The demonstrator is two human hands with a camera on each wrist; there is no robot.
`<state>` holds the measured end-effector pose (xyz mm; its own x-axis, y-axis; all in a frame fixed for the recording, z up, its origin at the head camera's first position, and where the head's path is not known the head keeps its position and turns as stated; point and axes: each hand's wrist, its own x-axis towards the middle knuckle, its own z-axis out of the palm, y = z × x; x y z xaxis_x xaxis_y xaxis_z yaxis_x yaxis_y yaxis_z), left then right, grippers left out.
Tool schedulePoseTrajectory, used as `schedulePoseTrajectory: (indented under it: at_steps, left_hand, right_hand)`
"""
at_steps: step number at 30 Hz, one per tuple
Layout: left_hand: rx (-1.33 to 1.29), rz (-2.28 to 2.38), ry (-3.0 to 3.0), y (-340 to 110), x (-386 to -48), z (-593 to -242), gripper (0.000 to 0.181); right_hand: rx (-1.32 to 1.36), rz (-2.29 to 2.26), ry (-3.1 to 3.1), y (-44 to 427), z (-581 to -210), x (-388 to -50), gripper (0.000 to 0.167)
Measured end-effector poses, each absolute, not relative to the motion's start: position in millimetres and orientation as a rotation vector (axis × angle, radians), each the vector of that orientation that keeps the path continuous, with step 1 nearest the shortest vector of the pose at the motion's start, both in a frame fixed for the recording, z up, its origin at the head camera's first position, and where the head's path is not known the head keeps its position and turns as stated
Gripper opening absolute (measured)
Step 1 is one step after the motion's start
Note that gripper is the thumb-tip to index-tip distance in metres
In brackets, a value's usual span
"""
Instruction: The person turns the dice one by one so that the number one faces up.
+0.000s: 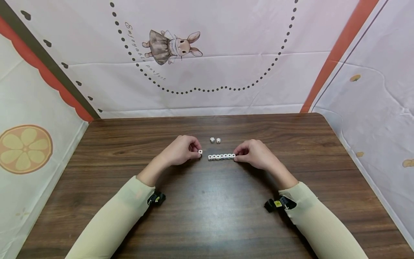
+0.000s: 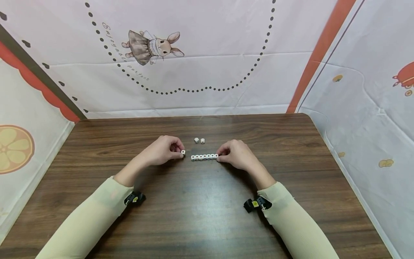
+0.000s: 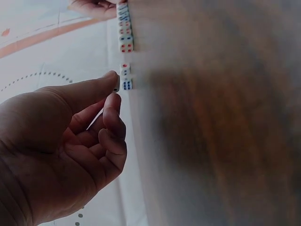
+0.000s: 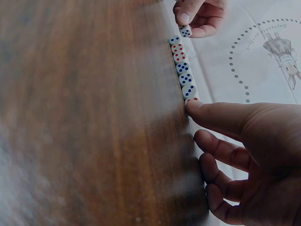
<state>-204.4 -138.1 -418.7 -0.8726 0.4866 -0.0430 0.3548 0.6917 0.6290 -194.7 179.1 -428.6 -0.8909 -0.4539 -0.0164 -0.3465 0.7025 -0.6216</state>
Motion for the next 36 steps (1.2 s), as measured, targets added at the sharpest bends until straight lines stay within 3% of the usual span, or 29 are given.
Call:
schedulePoseTrajectory:
  at_steps: [36]
  left_hand:
    - [0.701, 0.85, 2.65, -118.9, -196.9, -426.7, 0.016]
  right_hand:
    - [-0.653, -0.955, 2.74, 179.6, -428.8, -193.5, 0.008]
